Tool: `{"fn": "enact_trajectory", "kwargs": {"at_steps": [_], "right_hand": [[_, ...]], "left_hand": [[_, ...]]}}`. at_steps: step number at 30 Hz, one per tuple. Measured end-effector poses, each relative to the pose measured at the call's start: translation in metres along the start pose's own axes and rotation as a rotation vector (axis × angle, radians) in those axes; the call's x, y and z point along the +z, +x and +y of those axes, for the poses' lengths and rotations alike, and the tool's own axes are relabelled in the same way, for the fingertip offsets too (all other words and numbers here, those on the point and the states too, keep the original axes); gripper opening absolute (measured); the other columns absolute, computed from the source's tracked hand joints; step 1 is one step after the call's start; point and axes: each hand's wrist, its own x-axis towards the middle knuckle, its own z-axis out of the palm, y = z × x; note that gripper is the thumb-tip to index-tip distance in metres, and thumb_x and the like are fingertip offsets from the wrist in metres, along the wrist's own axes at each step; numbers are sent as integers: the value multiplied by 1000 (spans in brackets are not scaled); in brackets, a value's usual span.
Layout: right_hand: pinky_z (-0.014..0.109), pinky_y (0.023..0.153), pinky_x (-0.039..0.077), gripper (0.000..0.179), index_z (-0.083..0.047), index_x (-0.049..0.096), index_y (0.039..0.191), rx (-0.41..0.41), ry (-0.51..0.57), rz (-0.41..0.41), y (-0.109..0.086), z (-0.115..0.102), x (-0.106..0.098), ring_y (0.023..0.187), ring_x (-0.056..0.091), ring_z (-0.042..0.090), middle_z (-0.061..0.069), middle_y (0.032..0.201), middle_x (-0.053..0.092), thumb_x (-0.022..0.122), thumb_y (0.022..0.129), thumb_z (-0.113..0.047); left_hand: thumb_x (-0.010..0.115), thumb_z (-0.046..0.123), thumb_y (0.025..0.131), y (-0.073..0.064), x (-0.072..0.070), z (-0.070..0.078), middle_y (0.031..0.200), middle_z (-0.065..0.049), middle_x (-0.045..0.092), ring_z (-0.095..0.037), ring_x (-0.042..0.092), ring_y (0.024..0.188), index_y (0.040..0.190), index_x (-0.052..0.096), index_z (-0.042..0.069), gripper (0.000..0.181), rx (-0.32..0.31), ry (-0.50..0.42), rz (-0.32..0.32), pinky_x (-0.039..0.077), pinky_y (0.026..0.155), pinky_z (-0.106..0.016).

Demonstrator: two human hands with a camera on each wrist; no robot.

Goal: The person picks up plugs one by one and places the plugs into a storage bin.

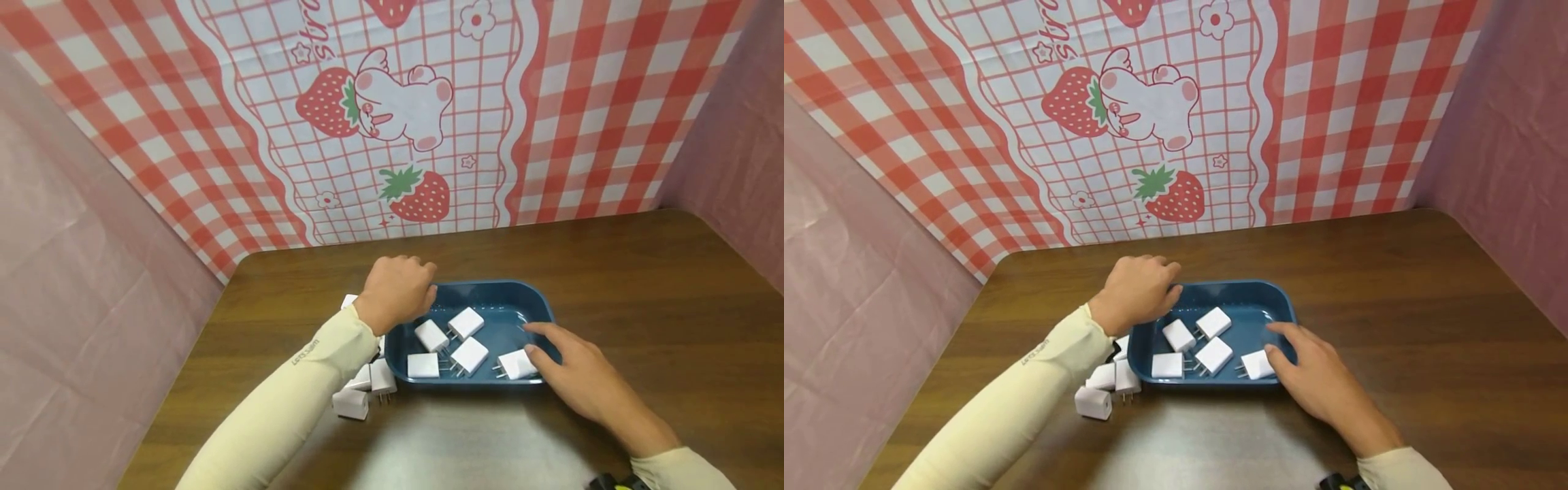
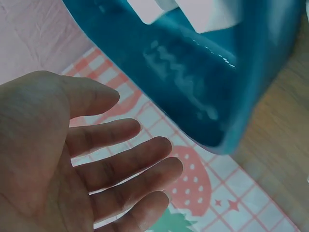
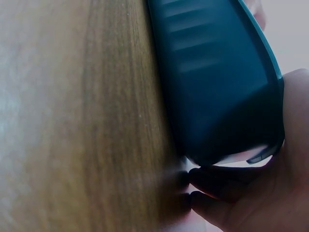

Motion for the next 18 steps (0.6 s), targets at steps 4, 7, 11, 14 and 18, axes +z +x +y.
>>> {"fn": "enact_trajectory", "kwargs": {"at_steps": [4,7,11,14,18], "right_hand": [[73,97,33,56,-12,50,145,-1,0,6,0,0,0,132,43,50,24,147,47,48,103,-48],[73,97,33,56,-12,50,145,3,0,4,0,0,1,132,42,50,25,147,47,48,103,-48],[73,98,33,56,-11,50,145,4,3,3,1,0,1,132,42,50,25,147,47,48,103,-48],[73,98,33,56,-11,50,145,-1,6,4,1,0,1,132,42,50,25,147,47,48,103,-48],[73,98,33,55,-11,50,145,-1,5,7,1,0,1,132,42,50,25,147,47,49,103,-47]], "left_hand": [[60,33,96,-4,4,-8,87,-3,72,-22,69,74,99,72,15,21,-44,-11,-31,53,56,-39],[59,33,97,-7,9,-15,89,-4,72,-23,69,74,102,72,15,23,-97,-20,-77,53,57,-41],[58,33,98,-14,17,-23,85,-6,72,-25,68,70,104,73,13,25,-161,-40,-157,53,55,-42],[55,31,99,-20,23,-30,83,-6,71,-26,68,69,103,72,13,25,-199,-46,-202,53,55,-43],[55,31,99,-26,30,-40,85,-6,72,-26,69,71,105,72,14,25,-239,-47,-241,53,56,-45]]}}
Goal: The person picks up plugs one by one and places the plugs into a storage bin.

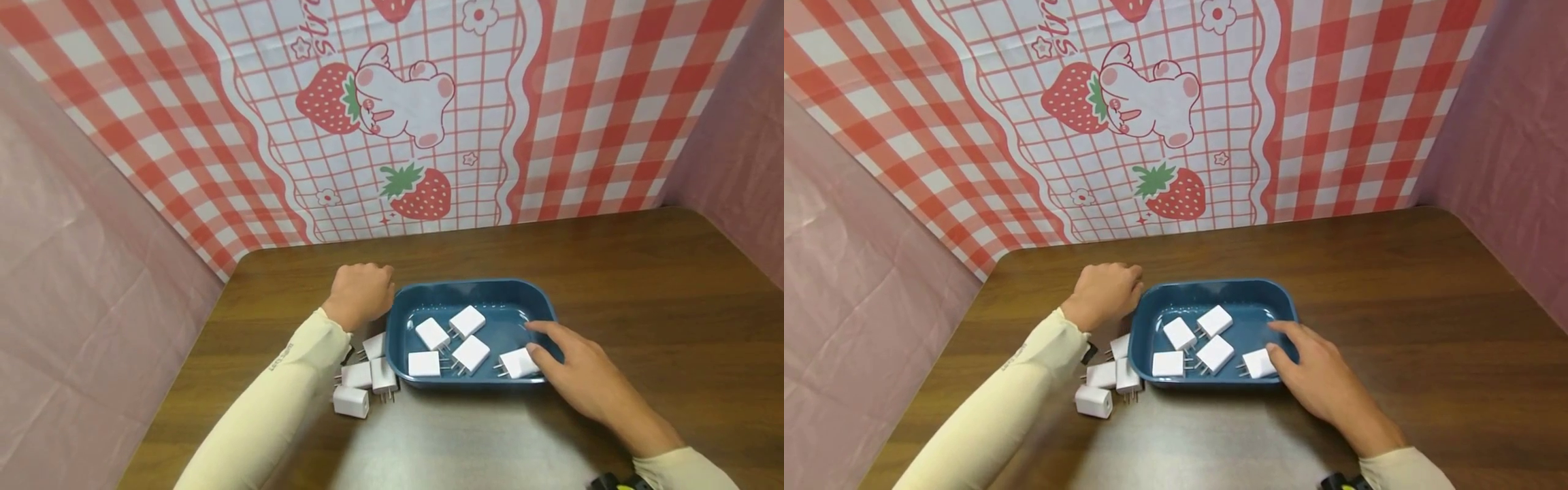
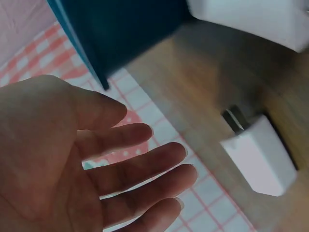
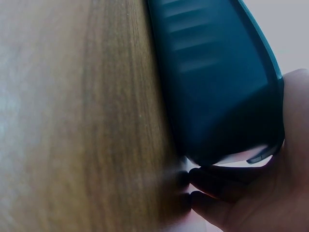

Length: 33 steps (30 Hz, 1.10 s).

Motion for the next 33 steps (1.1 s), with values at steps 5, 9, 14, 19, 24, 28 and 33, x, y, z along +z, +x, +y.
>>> {"fn": "enact_trajectory", "kwargs": {"at_steps": [5,9,14,19,24,28,33], "right_hand": [[74,97,33,57,-10,48,146,18,-2,-15,0,1,0,132,42,51,26,148,45,49,103,-48],[74,96,34,58,-11,48,146,20,1,-22,1,1,0,131,42,51,25,148,46,49,103,-48],[73,97,33,56,-12,49,146,9,2,-10,1,0,-1,132,42,50,25,147,46,48,103,-48],[73,97,33,57,-11,48,146,21,1,-24,2,0,-2,132,42,50,25,148,45,48,103,-48],[73,97,33,56,-11,49,146,21,-1,-22,2,0,-2,132,42,50,25,148,46,48,103,-48],[73,97,34,56,-12,50,145,9,-3,-11,0,0,-1,132,43,50,24,147,47,49,103,-48],[73,97,33,56,-12,50,145,16,2,-16,0,0,-1,132,42,50,24,148,46,48,103,-48]], "left_hand": [[60,28,94,-2,9,-13,91,-7,72,-27,69,76,111,70,14,24,-28,-2,-83,54,61,-46],[64,24,90,-6,17,-23,99,-8,70,-29,69,84,117,69,15,29,-29,10,-143,54,64,-46],[70,24,86,-12,23,-32,105,-7,70,-29,68,91,122,69,18,37,-13,15,-169,55,66,-47],[71,23,85,-15,29,-38,114,-6,69,-29,67,99,130,66,20,45,-14,-34,-197,54,67,-48],[69,22,85,-20,32,-44,116,-7,68,-29,66,101,131,66,20,46,-21,-83,-196,53,65,-47],[69,21,85,-23,34,-47,108,-6,69,-27,67,94,125,69,18,40,-31,-110,-196,52,63,-45],[70,28,88,-22,37,-48,95,-4,68,-23,65,83,103,72,15,20,-46,-100,-218,52,63,-46]]}}
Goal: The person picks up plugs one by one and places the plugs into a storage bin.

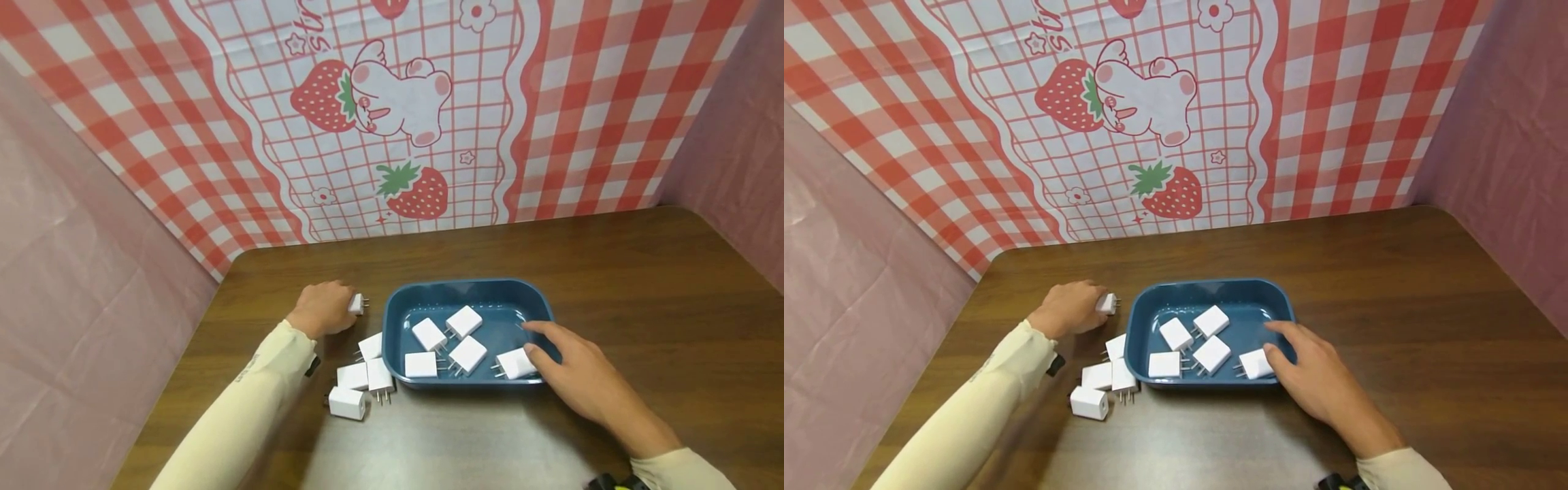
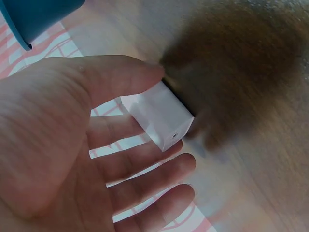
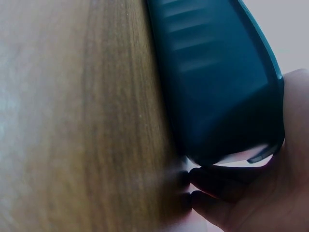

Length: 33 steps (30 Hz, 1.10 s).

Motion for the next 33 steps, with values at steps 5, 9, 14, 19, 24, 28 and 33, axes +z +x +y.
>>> {"fn": "enact_trajectory", "kwargs": {"at_steps": [5,9,14,19,24,28,33], "right_hand": [[73,97,33,56,-12,50,145,7,1,-1,0,0,0,132,42,51,25,147,46,49,103,-48],[73,97,33,56,-12,50,145,7,-1,-1,0,1,0,132,42,51,25,148,46,48,103,-48],[74,97,33,56,-11,49,145,8,-1,-5,0,0,0,132,41,51,25,148,45,48,103,-48],[72,98,33,53,-12,51,144,-33,2,30,-2,0,-1,132,43,49,23,146,49,50,103,-46],[70,98,35,51,-13,52,143,-62,5,58,-4,0,-1,131,45,47,20,145,51,51,103,-44],[70,98,35,51,-13,53,143,-59,8,63,-4,0,-1,131,46,46,20,144,52,51,103,-44],[70,99,34,51,-13,53,143,-50,10,60,-4,0,0,132,45,47,20,145,51,51,103,-44]], "left_hand": [[69,34,89,1,3,-2,89,-5,68,-24,65,77,92,69,13,21,-4,24,18,53,62,-47],[68,34,90,0,4,-2,98,-7,70,-25,67,83,114,69,14,31,0,22,37,54,66,-48],[66,30,91,-3,6,-2,105,-7,70,-25,67,86,135,62,24,44,12,29,46,55,64,-46],[68,30,90,-7,11,-5,98,-8,70,-27,68,80,128,65,22,39,55,52,132,54,58,-47],[70,34,88,-8,19,-7,84,-5,69,-25,66,69,113,68,15,31,62,18,262,50,51,-45],[70,38,89,-8,22,-8,75,-4,66,-23,63,62,104,65,11,32,66,-5,345,48,48,-44],[68,43,90,-8,23,-10,70,-5,64,-22,60,56,102,63,9,36,102,-3,450,47,45,-43]]}}
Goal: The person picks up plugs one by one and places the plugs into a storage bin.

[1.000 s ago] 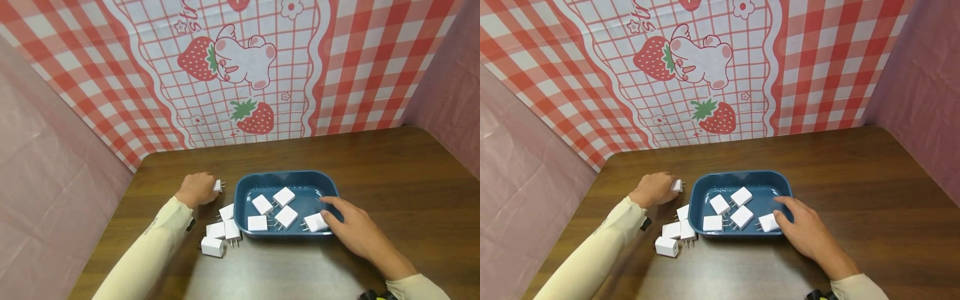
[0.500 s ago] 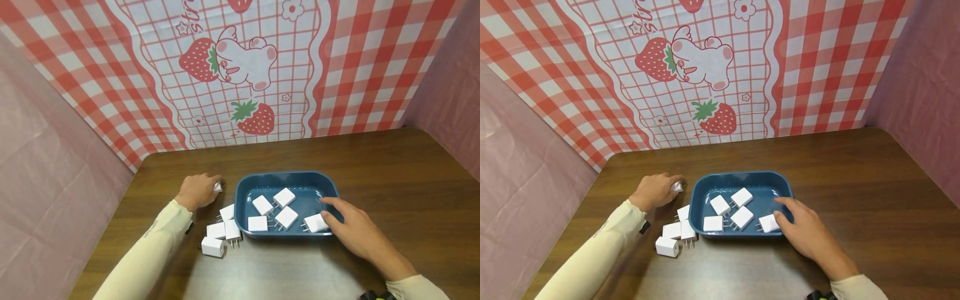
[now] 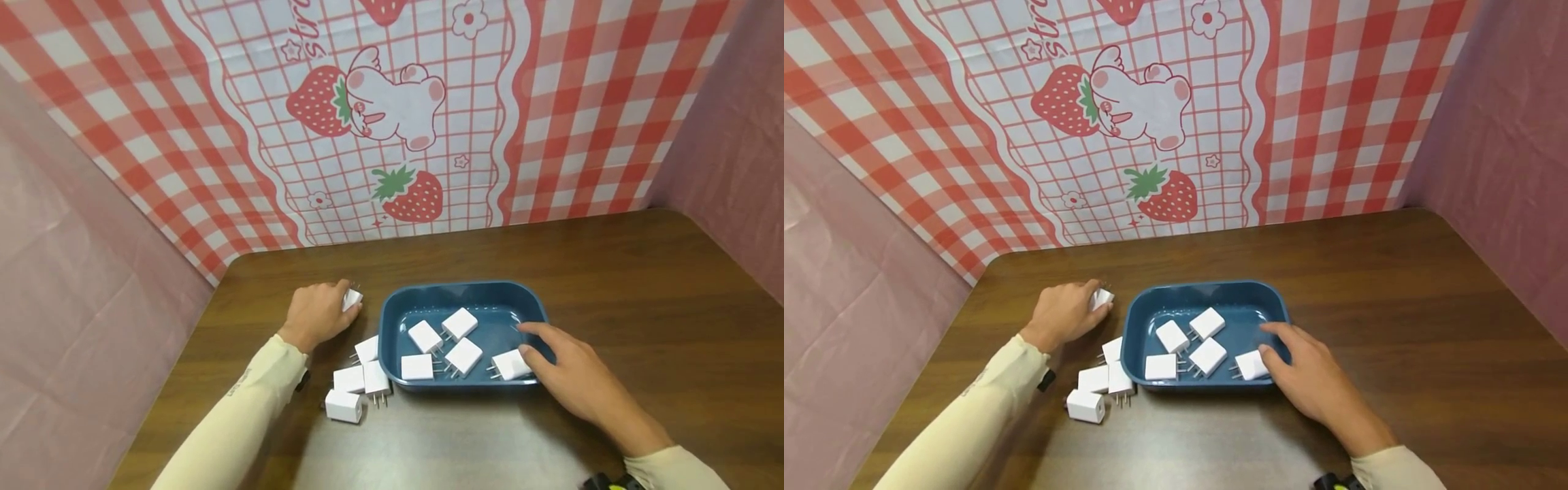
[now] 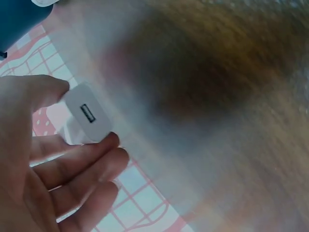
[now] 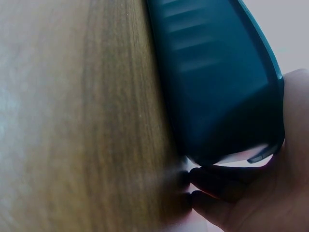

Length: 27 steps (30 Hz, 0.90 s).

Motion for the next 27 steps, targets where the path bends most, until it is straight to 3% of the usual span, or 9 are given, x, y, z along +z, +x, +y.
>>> {"fn": "enact_trajectory", "kwargs": {"at_steps": [12,20,27], "right_hand": [[71,99,33,53,-13,52,144,22,-3,-18,0,-1,0,132,44,47,21,146,49,50,103,-46],[71,99,33,53,-13,52,144,24,-5,-20,0,0,1,132,43,48,22,146,49,49,103,-46],[71,99,34,53,-12,52,144,18,-2,-15,1,0,1,131,44,47,22,146,49,50,103,-45]], "left_hand": [[64,47,90,0,0,-1,62,-3,57,-21,53,49,100,61,8,40,34,-6,126,43,42,-41],[63,47,89,-1,0,-3,60,-2,55,-19,50,47,98,59,8,41,8,-44,170,40,40,-38],[60,48,90,3,-9,-1,66,-5,60,-18,53,49,103,60,7,43,-11,-120,209,43,42,-36]]}}
